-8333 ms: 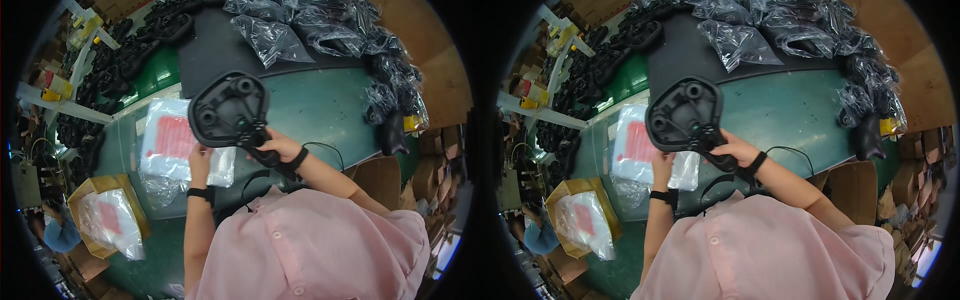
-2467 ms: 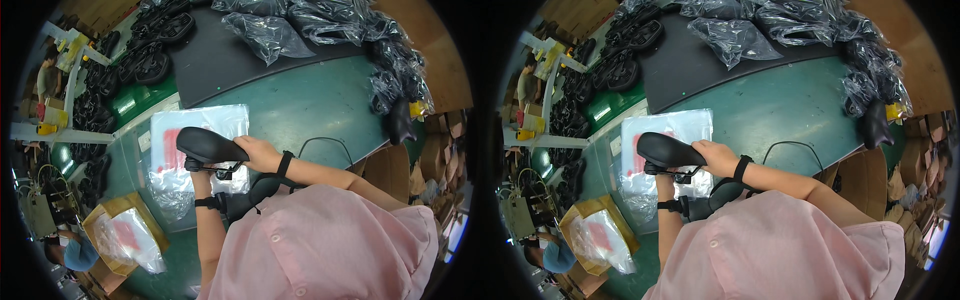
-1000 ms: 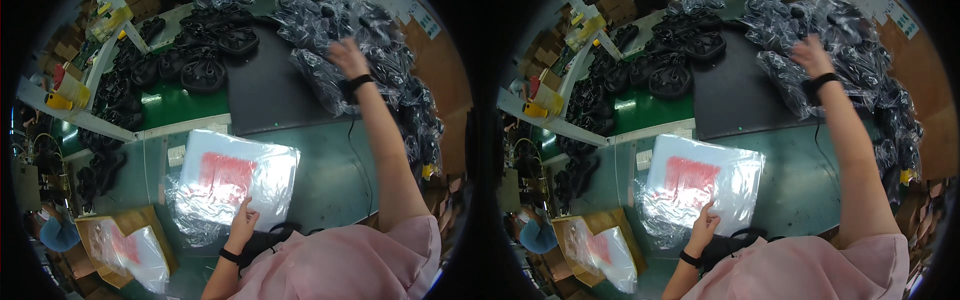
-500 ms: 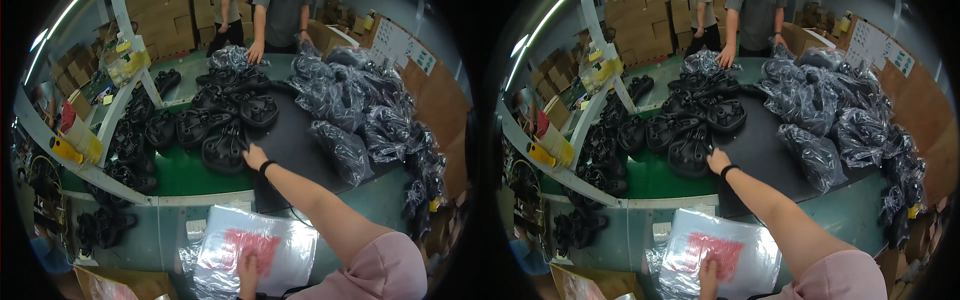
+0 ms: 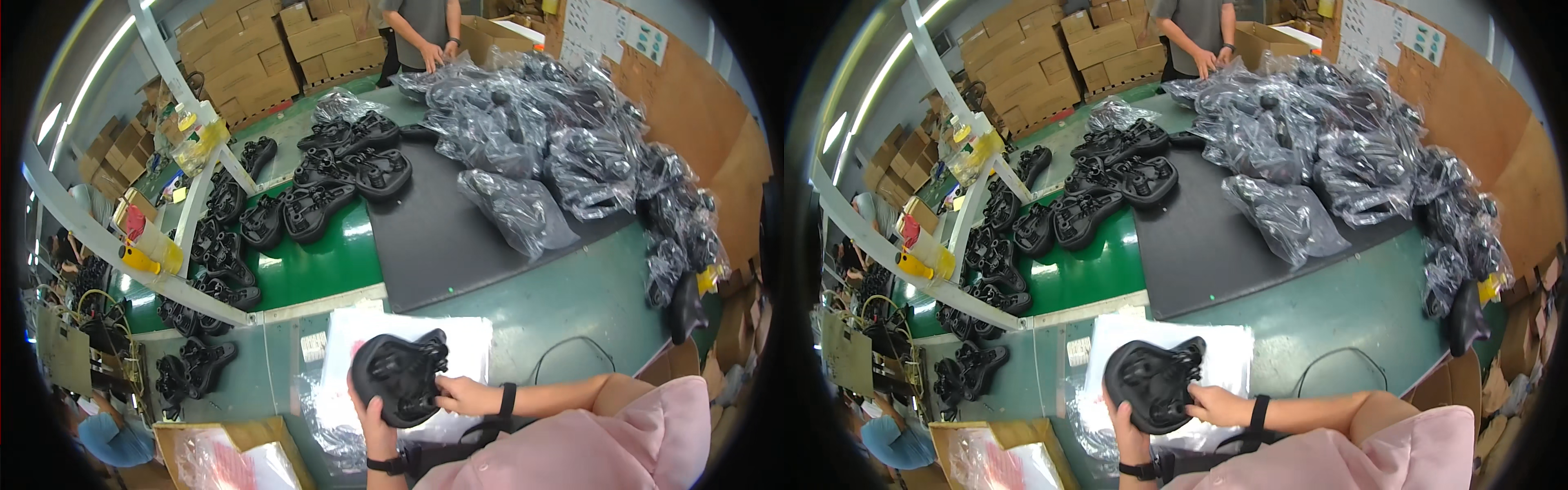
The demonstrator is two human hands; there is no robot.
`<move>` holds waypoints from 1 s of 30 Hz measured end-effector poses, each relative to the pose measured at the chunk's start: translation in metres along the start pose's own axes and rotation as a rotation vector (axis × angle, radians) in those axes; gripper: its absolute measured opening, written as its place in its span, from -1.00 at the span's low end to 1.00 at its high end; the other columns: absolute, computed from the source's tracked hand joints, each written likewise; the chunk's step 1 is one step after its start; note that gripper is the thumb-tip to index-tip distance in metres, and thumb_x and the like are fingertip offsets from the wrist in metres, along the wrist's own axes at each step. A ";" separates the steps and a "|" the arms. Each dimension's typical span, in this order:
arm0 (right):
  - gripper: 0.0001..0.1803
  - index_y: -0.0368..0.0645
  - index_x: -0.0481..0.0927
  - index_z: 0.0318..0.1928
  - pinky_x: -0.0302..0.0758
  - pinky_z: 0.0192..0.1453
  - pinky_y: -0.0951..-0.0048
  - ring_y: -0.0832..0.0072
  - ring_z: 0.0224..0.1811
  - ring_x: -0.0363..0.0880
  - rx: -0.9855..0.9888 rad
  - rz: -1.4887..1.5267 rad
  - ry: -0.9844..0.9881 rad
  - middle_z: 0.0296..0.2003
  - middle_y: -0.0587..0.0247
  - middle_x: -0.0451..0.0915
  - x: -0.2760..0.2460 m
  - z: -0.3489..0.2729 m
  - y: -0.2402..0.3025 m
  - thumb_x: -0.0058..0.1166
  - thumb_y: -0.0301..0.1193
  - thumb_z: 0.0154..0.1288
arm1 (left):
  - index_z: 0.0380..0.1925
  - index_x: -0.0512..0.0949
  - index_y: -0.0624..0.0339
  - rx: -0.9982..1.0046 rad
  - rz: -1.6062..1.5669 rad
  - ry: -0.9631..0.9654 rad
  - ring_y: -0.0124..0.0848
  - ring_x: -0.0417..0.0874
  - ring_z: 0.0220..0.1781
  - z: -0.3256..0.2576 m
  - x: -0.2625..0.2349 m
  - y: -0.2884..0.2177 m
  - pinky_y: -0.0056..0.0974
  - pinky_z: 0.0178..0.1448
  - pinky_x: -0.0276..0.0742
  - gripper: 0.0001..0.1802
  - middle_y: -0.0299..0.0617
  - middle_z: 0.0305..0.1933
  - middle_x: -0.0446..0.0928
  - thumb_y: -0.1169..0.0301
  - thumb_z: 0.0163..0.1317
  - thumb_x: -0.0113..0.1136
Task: The person picks up black bicycle seats from a table, wipes them with a cloth, and places them into clear plastic bags. The person then moves the packaged seats to a cardboard box. The task is performed repeatedly in a factory setting.
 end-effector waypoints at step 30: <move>-0.28 -0.27 0.45 -0.03 0.39 -0.75 0.41 0.29 -0.67 0.49 -0.091 1.634 0.511 -0.44 -0.01 0.48 -0.085 -0.174 -0.016 -0.24 0.23 0.34 | 0.27 0.37 -0.18 0.909 1.708 0.545 0.07 0.20 0.40 -0.070 0.211 -0.003 0.17 0.41 0.05 -0.30 -0.22 0.35 0.33 -0.01 0.08 0.18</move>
Point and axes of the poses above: each hand's wrist, its own z-axis towards the middle knuckle, its own x-axis out of the palm, y = z × x, the point moved 1 cm from there along z, towards the middle knuckle
